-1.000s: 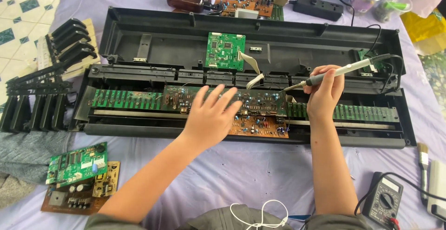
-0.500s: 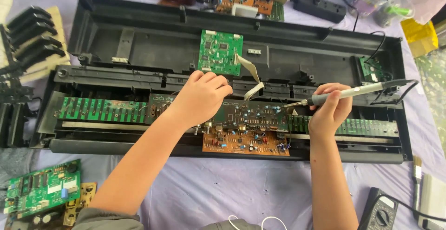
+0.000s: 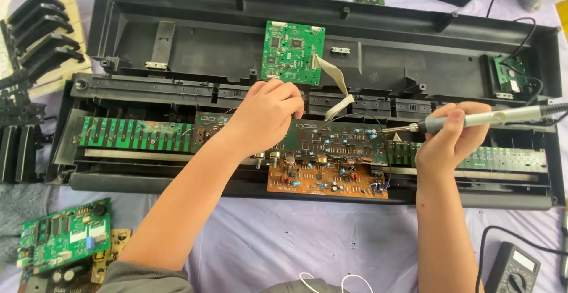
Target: The person uses a soldering iron to work on a circuit board inside a disassembled electronic device. They hold the board steady with one hand while applying the soldering iron to various components with the other hand.
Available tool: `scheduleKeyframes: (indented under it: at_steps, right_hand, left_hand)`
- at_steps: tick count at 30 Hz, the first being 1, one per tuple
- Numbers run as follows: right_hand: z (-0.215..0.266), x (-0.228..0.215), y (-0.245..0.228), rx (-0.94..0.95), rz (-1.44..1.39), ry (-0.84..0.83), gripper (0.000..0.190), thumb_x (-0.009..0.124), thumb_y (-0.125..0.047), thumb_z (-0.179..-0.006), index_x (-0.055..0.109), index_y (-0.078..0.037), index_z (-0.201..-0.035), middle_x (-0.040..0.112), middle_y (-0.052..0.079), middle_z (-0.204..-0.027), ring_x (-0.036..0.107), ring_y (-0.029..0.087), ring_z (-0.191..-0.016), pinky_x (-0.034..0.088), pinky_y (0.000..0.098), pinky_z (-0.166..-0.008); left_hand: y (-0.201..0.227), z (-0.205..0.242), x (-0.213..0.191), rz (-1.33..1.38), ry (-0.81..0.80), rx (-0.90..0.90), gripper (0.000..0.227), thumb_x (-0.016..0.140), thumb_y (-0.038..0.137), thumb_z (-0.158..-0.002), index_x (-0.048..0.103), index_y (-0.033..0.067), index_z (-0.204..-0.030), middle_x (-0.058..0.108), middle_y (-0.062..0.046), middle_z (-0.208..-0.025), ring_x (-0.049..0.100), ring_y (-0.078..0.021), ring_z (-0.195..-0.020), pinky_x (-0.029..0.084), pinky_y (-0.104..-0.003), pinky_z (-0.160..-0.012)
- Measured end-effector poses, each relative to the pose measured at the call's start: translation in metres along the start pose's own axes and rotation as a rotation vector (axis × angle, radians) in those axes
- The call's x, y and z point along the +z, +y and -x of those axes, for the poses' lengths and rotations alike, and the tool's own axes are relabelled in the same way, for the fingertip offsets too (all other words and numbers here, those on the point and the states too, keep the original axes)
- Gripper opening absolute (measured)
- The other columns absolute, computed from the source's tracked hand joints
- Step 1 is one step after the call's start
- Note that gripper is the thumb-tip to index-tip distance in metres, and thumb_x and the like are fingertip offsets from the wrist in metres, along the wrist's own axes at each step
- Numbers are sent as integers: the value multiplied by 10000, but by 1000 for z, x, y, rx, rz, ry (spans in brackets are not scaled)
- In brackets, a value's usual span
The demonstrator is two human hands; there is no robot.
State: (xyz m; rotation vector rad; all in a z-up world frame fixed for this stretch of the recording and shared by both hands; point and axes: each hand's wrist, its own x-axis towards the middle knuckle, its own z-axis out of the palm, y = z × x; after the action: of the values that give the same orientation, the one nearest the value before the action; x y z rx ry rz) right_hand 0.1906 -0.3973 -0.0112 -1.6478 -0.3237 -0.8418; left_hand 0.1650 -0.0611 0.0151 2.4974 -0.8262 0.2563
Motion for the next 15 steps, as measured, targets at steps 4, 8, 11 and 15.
scheduleKeyframes:
  at_steps: [4,8,11,15]
  right_hand:
    - [1,-1,0,28,13,11,237,446,-266,-1099,374,-78,-974,397,65,-571,347,149,-464,244,293,-485]
    - [0,1,0,49,24,-5,244,450,-296,-1104,384,-94,-985,438,67,-599,330,139,-469,239,284,-470]
    - [0,0,0,6,42,-24,275,441,-323,-1112,366,-92,-983,427,71,-581,302,136,-459,236,286,-470]
    - [0,1,0,-26,45,-38,284,425,-335,-1118,351,-91,-993,426,80,-575,282,132,-451,219,285,-469]
  left_hand:
    - [1,0,0,9,-17,-19,263,519,-92,-880,658,126,-928,621,-1,-1050,530,-254,-1052,391,-444,-967]
    - [0,-1,0,7,-13,-13,283,512,-113,-871,658,122,-928,620,-9,-1046,536,-268,-1065,394,-455,-976]
    - [0,-2,1,2,-21,-21,280,506,-107,-879,657,124,-924,619,-3,-1050,540,-267,-1069,397,-460,-984]
    - [2,-3,-2,2,-34,-40,276,489,-97,-899,661,118,-920,621,-5,-1047,536,-269,-1075,394,-458,-989]
